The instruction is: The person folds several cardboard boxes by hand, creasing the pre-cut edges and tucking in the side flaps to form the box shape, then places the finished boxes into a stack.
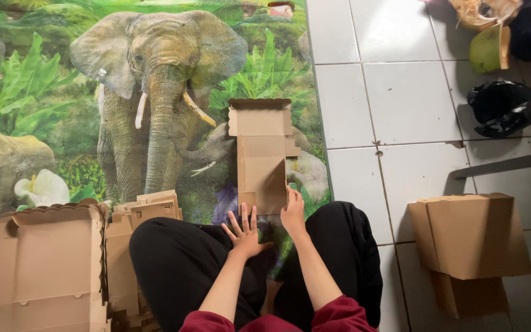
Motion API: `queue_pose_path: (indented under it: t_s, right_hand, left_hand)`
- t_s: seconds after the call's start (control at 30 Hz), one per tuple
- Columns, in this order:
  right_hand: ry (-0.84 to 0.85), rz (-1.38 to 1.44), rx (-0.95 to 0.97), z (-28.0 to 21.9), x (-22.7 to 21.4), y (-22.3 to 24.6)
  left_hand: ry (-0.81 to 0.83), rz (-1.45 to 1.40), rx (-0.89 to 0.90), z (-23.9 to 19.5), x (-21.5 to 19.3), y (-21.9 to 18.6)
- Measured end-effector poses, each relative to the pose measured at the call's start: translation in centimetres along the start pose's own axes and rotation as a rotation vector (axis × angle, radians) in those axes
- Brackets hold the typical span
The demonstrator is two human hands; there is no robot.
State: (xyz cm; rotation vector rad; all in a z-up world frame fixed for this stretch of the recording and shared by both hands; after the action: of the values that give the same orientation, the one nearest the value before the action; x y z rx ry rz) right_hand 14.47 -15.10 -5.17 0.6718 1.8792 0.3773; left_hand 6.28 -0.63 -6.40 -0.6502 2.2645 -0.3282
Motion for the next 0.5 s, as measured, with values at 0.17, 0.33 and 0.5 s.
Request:
queue_pose_path:
  t_s: [0.17, 0.33, 0.5]
  right_hand:
    - [0.036, 0.031, 0.035, -0.8, -0.4, -0.7]
    - [0.067, -0.013, 0.028, -1.5, -1.0, -0.4]
    - [0.066, 0.021, -0.041, -3.3, -3.1, 2.2]
  left_hand:
    - [-0.037, -0.03, 0.03, -0.2, 0.0, 0.3]
    - [-0.148, -0.134, 0.073, 0.4, 0.0, 1.2]
    - [-0.571, -0.267, 0.188, 2.5, -1.9, 3.4]
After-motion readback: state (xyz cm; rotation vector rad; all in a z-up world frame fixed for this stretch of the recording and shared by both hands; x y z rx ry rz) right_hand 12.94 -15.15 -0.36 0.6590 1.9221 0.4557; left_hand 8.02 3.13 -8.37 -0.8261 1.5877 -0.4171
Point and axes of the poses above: each hand's wrist, its own z-axis towards the middle knuckle, its own x-axis out of the palm, y = z × x, the point moved 9 cm from there along z, towards the middle knuckle, and after that the axes turned 12 degrees about -z, right-handed, at the moved point
